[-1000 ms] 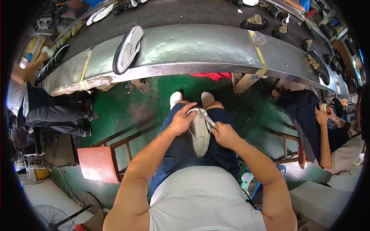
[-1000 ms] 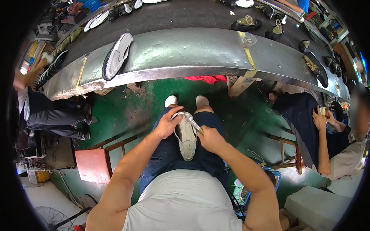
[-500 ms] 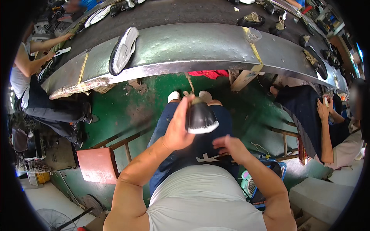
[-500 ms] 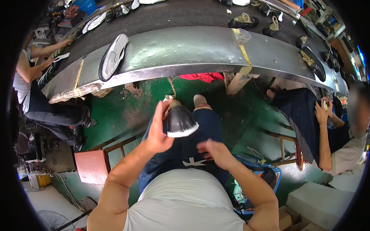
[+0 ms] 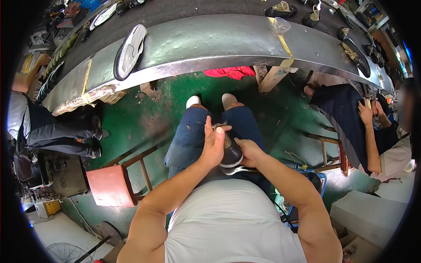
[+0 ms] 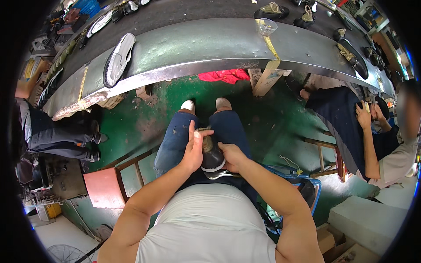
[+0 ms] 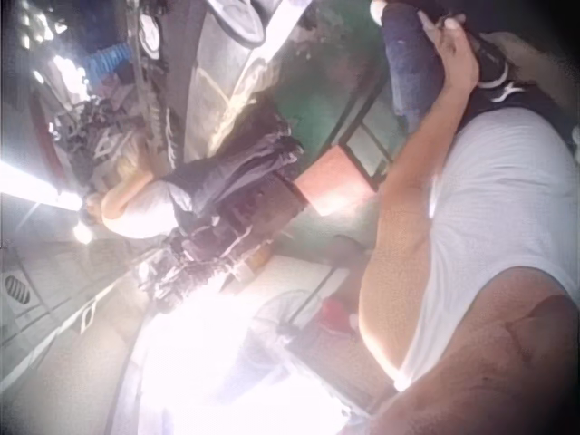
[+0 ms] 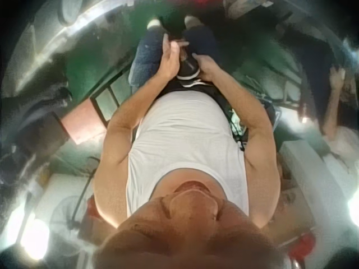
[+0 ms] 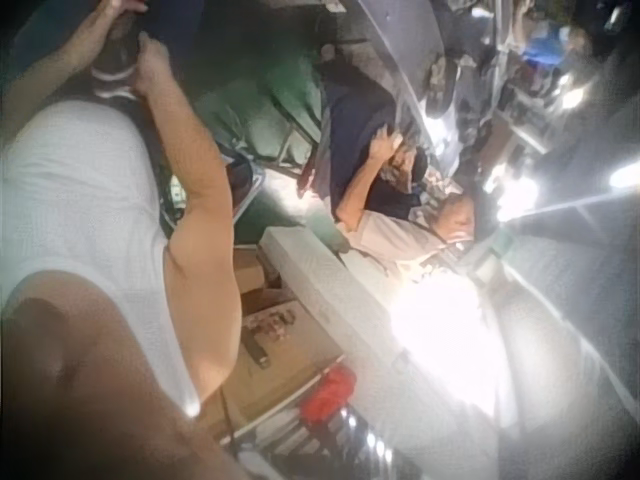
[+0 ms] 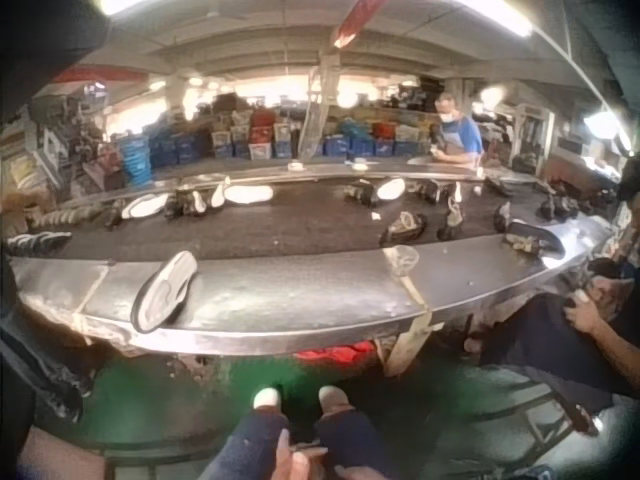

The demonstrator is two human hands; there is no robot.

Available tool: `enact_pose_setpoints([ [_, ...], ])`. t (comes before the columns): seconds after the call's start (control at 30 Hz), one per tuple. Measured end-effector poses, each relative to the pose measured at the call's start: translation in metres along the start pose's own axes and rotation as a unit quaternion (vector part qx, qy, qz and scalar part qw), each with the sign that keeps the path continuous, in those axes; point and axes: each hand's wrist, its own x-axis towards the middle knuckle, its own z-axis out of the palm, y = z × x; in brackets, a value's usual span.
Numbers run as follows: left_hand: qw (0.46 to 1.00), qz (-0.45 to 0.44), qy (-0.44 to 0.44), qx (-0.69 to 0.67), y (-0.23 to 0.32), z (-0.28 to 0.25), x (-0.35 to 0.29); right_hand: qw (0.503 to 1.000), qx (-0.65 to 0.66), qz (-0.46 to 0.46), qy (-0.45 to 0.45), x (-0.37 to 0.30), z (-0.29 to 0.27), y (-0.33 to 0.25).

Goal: Stretching and securing shoe uppers over foot-shaped lasts using pincers.

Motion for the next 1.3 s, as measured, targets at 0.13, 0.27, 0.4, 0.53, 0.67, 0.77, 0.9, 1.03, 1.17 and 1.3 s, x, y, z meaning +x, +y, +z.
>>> enact_pose_setpoints([
  [0.13, 1.000, 0.008, 0.025, -0.013, -0.008, 0.006, -0.001, 0.990, -0.063, -0.024, 0.127, -0.010, 0.021, 0.008],
  [0.27, 0.995, 0.018, 0.020, -0.099, -0.008, 0.009, 0.008, 0.988, -0.045, -0.011, 0.147, -0.021, 0.027, 0.012],
  [0.4, 0.987, 0.006, 0.017, -0.158, -0.014, 0.009, 0.002, 0.989, -0.038, -0.001, 0.143, -0.041, 0.034, 0.013],
  [0.53, 0.992, 0.020, 0.001, -0.127, -0.009, 0.007, 0.004, 0.979, -0.148, -0.005, 0.138, -0.040, 0.024, 0.013],
  [0.67, 0.986, -0.012, 0.028, -0.162, -0.025, -0.003, 0.022, 0.537, -0.729, -0.402, 0.136, -0.027, -0.023, -0.001],
  [0.77, 0.975, -0.052, 0.028, -0.214, -0.024, -0.001, 0.027, 0.628, -0.533, -0.565, 0.044, -0.051, 0.017, -0.028],
  [0.9, 0.945, -0.092, 0.038, -0.312, -0.011, 0.004, 0.029, 0.585, -0.536, -0.605, -0.070, -0.022, 0.027, -0.029],
  [1.03, 0.944, -0.117, 0.050, -0.303, -0.007, 0.000, 0.034, 0.647, -0.473, -0.592, -0.090, -0.005, 0.029, -0.024],
  [1.17, 0.934, -0.162, 0.043, -0.314, -0.012, -0.006, 0.038, 0.631, -0.480, -0.605, -0.080, 0.001, 0.036, -0.027],
  [1.3, 0.950, -0.167, 0.025, -0.264, -0.007, -0.007, 0.045, 0.623, -0.488, -0.608, -0.061, 0.001, 0.034, -0.029],
])
